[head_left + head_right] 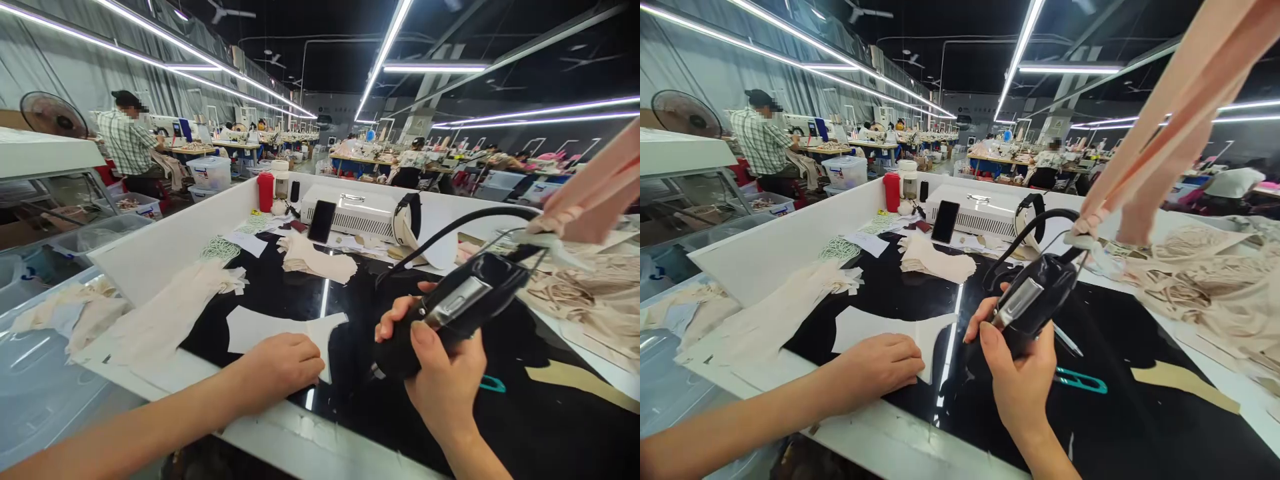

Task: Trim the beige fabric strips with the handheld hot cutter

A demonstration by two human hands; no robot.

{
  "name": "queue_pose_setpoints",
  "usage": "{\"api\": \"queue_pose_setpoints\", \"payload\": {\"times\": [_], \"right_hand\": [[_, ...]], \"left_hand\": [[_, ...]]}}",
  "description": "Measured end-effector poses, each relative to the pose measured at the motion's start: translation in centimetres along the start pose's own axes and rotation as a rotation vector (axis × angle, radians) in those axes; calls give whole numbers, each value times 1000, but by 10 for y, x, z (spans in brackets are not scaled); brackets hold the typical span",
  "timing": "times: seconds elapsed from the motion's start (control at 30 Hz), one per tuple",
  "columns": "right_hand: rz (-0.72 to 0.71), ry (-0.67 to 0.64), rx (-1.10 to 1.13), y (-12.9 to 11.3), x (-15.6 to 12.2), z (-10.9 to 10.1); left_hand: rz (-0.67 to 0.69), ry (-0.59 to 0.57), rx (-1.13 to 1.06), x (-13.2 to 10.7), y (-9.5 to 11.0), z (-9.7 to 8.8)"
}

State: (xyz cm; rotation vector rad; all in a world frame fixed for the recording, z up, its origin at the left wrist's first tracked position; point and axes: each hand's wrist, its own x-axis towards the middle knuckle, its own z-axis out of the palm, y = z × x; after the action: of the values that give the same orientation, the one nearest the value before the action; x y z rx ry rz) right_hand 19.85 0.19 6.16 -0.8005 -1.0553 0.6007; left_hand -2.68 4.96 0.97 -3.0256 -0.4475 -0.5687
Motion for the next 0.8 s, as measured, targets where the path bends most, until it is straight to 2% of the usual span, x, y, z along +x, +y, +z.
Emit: {"api": "queue_pose_setpoints", "payload": {"times": [0.1, 0.27, 0.43, 0.8], "right_hand": [[10, -20, 63, 1, -8, 8], [55, -42, 154, 4, -18, 18], [46, -57, 194, 6, -24, 25], [39, -35, 170, 11, -20, 35]], "left_hand": [[72, -21, 52, 4, 1, 5], [98, -14, 72, 10, 1, 13], [55, 5, 27, 11, 3, 18], [-20, 29, -134, 13, 5, 16]]}}
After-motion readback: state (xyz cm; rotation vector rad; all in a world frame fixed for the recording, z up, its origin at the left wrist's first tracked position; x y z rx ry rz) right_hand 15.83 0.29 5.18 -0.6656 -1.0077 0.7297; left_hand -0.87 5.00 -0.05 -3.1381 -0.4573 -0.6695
